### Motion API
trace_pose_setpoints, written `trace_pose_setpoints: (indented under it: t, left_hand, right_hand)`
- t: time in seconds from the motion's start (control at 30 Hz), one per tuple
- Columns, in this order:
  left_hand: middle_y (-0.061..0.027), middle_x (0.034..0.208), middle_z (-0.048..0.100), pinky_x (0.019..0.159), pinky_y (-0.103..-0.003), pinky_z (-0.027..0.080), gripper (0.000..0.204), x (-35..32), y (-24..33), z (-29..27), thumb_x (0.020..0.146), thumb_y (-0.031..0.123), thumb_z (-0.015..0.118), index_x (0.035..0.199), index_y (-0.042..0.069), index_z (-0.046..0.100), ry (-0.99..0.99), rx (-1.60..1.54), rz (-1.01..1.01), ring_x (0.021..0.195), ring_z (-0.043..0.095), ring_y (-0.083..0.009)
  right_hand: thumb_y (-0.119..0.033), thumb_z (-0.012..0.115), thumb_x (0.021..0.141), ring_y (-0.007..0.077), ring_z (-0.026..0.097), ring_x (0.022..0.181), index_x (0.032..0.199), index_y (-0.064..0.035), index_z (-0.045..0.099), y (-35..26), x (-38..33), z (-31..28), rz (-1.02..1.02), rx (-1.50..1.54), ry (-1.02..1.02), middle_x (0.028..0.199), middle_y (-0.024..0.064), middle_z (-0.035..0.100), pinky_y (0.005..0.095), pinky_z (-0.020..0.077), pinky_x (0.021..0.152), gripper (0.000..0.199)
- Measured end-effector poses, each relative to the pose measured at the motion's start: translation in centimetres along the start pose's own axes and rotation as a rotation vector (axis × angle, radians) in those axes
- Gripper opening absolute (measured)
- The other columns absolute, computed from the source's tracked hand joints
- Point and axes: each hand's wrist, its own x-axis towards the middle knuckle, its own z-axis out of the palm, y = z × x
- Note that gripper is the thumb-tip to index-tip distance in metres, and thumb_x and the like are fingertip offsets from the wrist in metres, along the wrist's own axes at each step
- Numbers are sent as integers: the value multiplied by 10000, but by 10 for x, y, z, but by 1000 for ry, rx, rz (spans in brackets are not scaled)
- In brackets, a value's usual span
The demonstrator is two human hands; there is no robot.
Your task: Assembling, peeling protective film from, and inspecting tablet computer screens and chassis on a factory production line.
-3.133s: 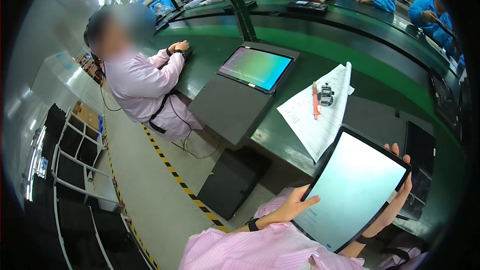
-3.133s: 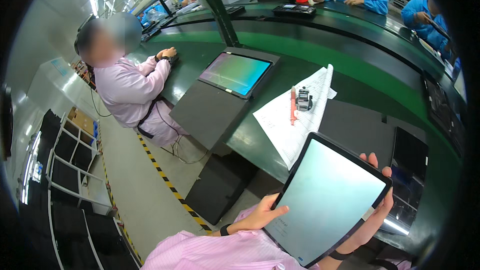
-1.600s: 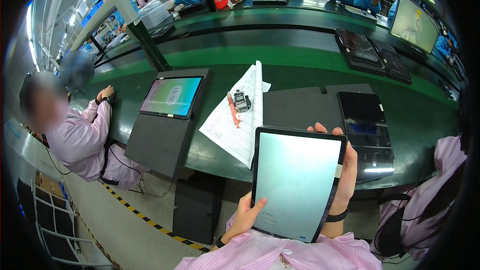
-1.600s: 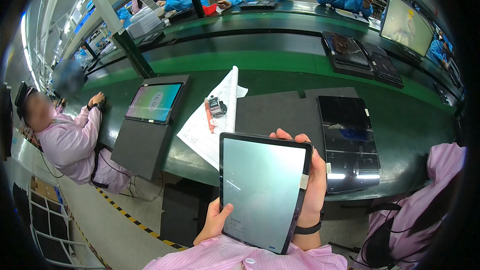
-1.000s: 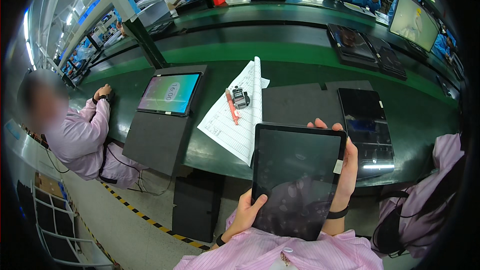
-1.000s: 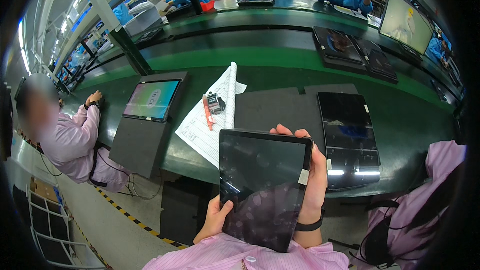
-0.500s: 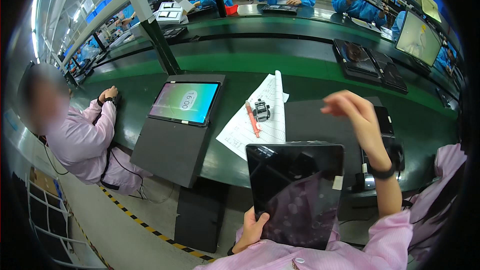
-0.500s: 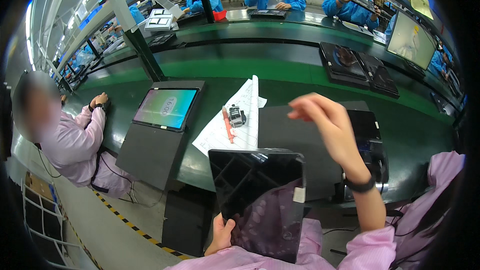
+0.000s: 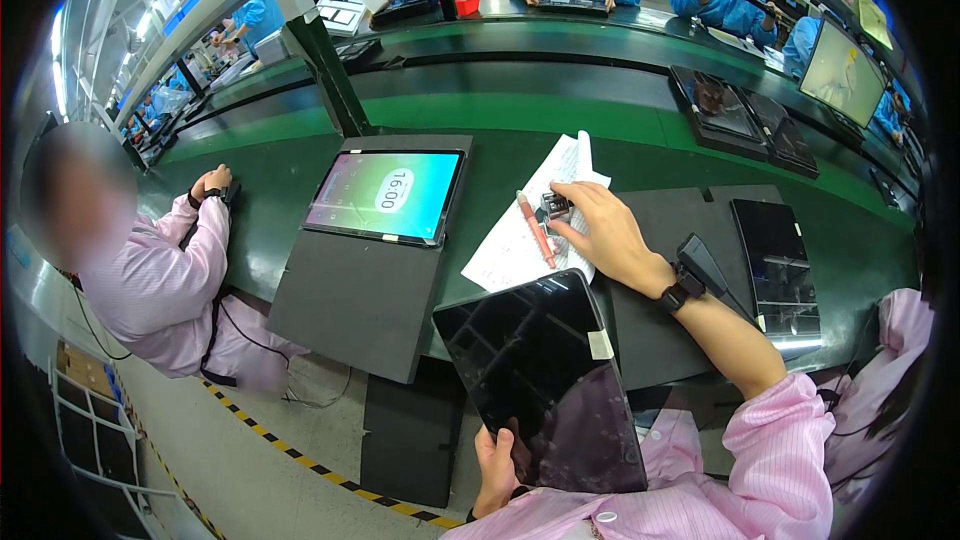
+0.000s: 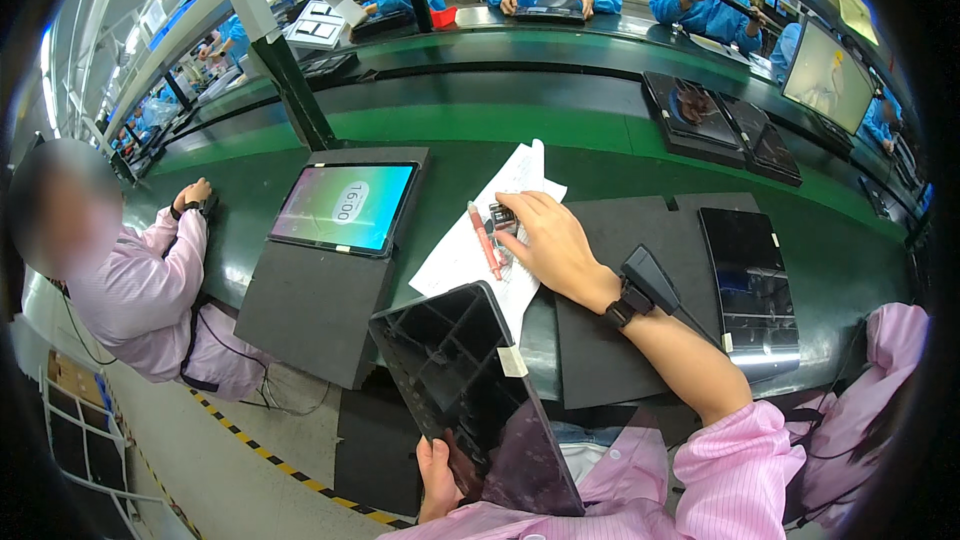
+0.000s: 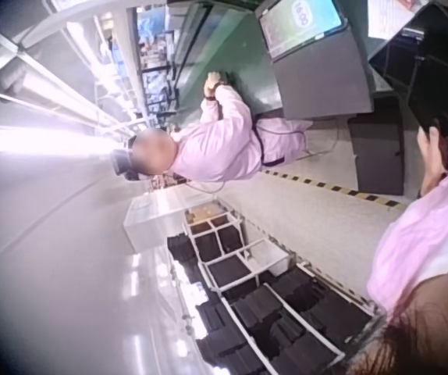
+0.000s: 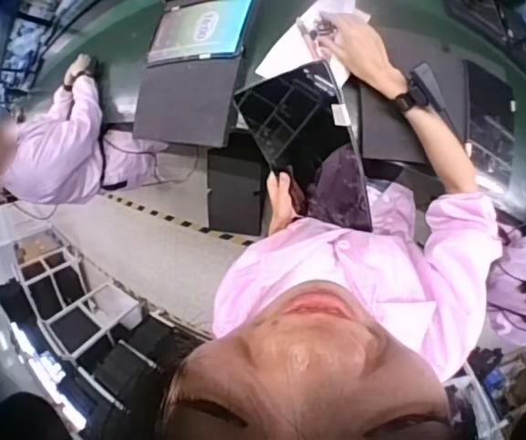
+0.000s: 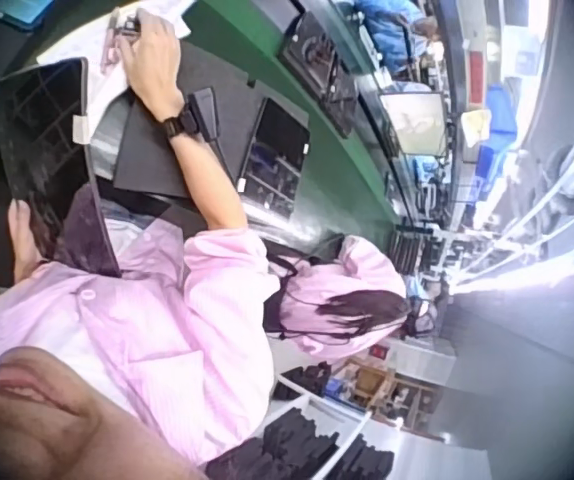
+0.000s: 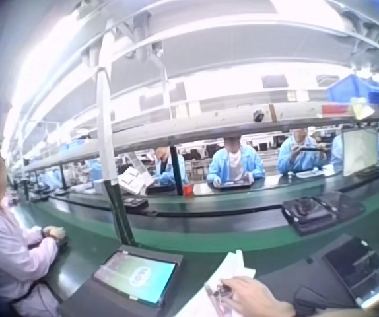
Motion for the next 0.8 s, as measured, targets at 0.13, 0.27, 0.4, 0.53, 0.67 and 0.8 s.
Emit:
trace_pose_setpoints:
  t: [0.13,0.27,0.4,0.53,0.67,0.8]
  left_hand:
    - [-17,936,598,763,-227,418,290,-1,5,3,898,234,600,1053,-7,557,-51,-15,25,818,518,-69]
    - [-21,939,596,767,-233,424,283,-3,4,4,898,228,599,1052,-7,556,-41,-12,31,827,524,-71]
    - [-29,978,601,811,-248,428,299,-8,5,-1,897,225,601,1078,-9,554,-53,18,-51,866,537,-80]
    - [-36,1043,603,884,-265,412,343,-7,3,2,890,239,611,1120,-8,551,-57,49,58,927,543,-93]
    - [-35,1108,579,849,-256,437,296,-4,-1,-3,933,219,536,1152,23,502,-196,78,85,970,547,-122]
    - [31,786,570,499,-182,353,344,-7,0,20,876,293,629,1049,4,557,-144,67,55,583,472,-22]
  right_hand:
    - [-135,673,750,269,575,932,1059,-25,574,4,3,0,-72,-34,9,989,104,614,353,468,790,342]
    - [-160,677,749,268,580,926,1071,-27,569,7,0,2,-90,-84,36,973,105,621,351,475,775,365]
    - [-208,675,761,295,567,1008,1098,-37,565,6,-4,-6,-49,-143,-12,1026,109,623,370,468,821,394]
    - [-194,623,828,333,506,1149,1130,-22,596,-34,8,-51,26,40,301,1152,140,600,394,412,934,349]
    - [-261,409,955,189,516,1131,1191,32,555,-91,-30,-95,252,1026,-80,1189,133,581,321,367,967,404]
    - [-239,364,958,199,527,1119,1254,38,490,-117,-55,-100,361,1257,56,1203,161,565,315,365,979,423]
